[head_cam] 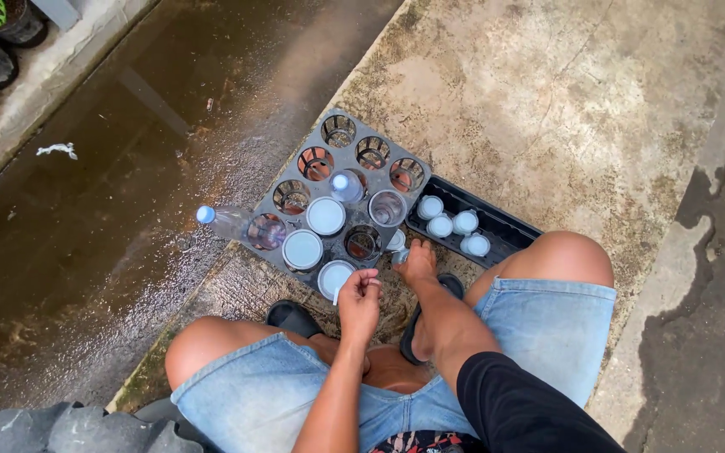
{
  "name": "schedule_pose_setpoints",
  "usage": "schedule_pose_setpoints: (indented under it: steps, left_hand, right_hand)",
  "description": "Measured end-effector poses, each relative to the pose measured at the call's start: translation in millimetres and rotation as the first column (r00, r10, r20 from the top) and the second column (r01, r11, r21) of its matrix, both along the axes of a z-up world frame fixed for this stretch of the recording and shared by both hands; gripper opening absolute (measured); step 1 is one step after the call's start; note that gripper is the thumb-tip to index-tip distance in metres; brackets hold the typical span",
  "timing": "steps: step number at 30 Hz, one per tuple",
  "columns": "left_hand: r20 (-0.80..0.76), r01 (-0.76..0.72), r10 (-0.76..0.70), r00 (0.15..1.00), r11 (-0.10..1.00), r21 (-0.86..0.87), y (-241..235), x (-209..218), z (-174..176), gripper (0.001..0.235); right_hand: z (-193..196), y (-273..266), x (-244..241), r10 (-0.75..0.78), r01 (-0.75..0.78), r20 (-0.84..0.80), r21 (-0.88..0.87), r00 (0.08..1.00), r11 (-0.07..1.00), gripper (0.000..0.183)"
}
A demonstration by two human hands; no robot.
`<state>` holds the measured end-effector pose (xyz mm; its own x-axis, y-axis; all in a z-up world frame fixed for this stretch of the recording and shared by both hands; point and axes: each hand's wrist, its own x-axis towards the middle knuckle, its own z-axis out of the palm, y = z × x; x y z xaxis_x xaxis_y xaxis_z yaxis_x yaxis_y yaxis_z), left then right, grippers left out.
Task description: Organizing seedling cups by moving them from a tray to a container and using a spoon to add material to each cup.
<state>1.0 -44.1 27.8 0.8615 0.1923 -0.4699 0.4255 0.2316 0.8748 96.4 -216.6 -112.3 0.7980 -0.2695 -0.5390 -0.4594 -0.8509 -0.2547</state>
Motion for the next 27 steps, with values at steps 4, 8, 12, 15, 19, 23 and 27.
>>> schedule_pose_setpoints:
  steps: [4,8,12,15,19,23,27]
  left_hand:
    - [0.02,0.006,-0.006,1.0,1.0,0.0,-7.0,4.1,18.9,0.024]
    - [0.032,0.042,-0.042,0.999,0.999,0.016,-13.5,5.3,38.8,0.023]
    - [0.035,0.064,-0.066,0.997,0.997,0.039,-18.4,3.3,52.0,0.024]
    - [0.044,0.052,-0.054,0.998,0.998,0.039,-23.3,3.7,53.5,0.023]
    - [0.041,0.074,-0.076,0.996,0.996,0.051,-28.8,4.6,50.6,0.022]
    - [0.029,0.058,-0.059,0.998,0.997,0.058,-24.9,3.7,51.7,0.023]
    - [0.034,0.063,-0.066,0.997,0.995,0.076,-21.9,0.5,60.1,0.023]
  right_hand:
    - [12.2,2.7,-1.4,0.032,-0.033,0.014,0.015,0.999,0.999,0.07]
    - [13.6,1.8,-3.9,0.065,-0.066,0.025,0.04,0.998,0.997,0.049]
    - [-1.6,-0.5,-2.1,0.04,-0.041,0.017,0.045,0.999,0.998,0.035]
    - [-2.6,-0.3,3.3,0.097,-0.097,0.005,0.021,0.995,0.995,0.032]
    - [-8.5,-1.4,2.4,0.126,-0.126,0.025,0.002,0.992,0.992,0.03]
    - [5.7,9.4,4.8,0.154,-0.154,0.039,-0.022,0.987,0.988,0.031]
    - [-2.0,7.9,7.9,0.289,-0.289,-0.02,-0.01,0.957,0.957,0.048]
